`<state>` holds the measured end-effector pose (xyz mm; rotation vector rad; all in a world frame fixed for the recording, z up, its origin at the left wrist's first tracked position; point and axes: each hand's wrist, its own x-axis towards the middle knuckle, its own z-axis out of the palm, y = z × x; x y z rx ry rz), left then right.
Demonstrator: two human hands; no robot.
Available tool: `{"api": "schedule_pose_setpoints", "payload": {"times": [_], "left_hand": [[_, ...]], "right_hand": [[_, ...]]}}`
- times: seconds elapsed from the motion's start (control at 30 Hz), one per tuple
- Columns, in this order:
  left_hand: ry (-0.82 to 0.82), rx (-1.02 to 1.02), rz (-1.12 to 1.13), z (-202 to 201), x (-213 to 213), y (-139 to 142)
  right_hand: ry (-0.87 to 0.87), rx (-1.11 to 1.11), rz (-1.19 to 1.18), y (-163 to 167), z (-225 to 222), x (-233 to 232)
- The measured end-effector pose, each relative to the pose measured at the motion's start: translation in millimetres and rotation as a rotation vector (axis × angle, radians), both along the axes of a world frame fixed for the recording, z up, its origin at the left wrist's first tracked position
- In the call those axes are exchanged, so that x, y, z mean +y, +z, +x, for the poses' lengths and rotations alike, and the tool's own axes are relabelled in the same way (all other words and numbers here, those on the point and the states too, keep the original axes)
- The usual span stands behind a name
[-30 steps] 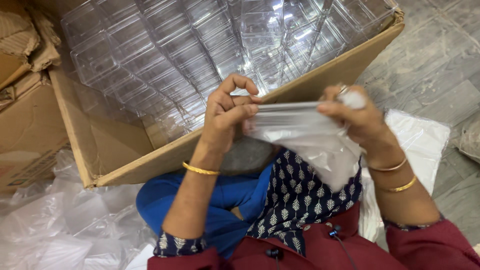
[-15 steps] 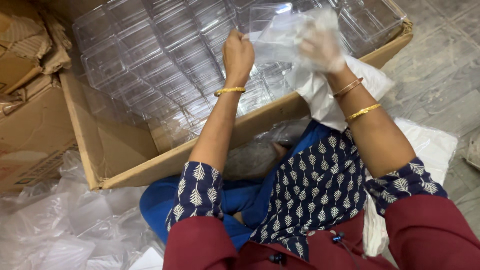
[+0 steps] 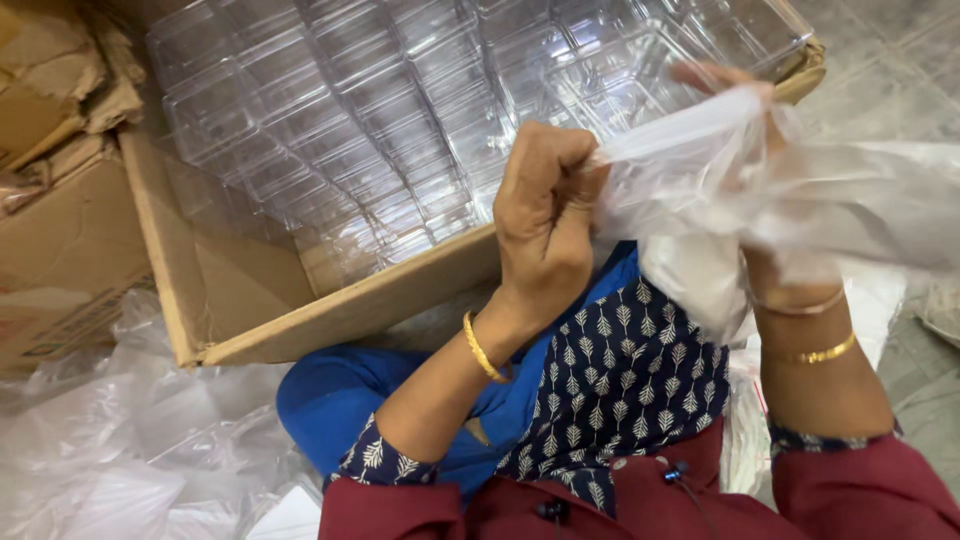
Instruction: The person sits on the floor in front of a large cardboard box of clear plastic containers. They take a plastic bag, place a container inside it, and put the bagged container back into the box, repeating this for container after container.
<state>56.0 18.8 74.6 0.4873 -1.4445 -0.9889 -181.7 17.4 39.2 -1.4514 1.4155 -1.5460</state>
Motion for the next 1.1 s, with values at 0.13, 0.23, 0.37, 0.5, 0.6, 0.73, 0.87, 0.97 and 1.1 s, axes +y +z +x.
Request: {"api": "schedule_pose_setpoints", "payload": {"times": [0.13,0.23,0.37,0.5,0.6,0.73,0.87,0.97,1.1], "left_hand": [[-0.08,0.032,-0.033,10,1,3],[-0.126,-0.03,-0.186,17,9,8],[-0.188,0.01,-0.299,26,28,19],[-0.266,0.022,-0.374,32,45,34],[-0.317,-0.047,-0.434,36,59,42],[-0.236,0.002,-0.234,35,65,42],[-0.479,-0.129,-0.204,34,60,39],[-0.586,-0.43,-0.151,32,61,41],[-0.534,-0.938,-0.063,27,72,39]], "right_hand": [[0.066,-0.06,-0.059,17,26,31],[0.075,-0.072,-0.112,28,39,42],[0.048,-0.13,-0.289,42,49,61],[0.063,-0.154,-0.441,54,54,77],[0.109,-0.147,-0.46,61,52,81],[0.173,-0.09,-0.458,67,53,95],[0.247,0.013,-0.417,74,47,103],[0.306,0.166,-0.321,76,43,105],[0.243,0.463,-0.191,70,55,108]]}}
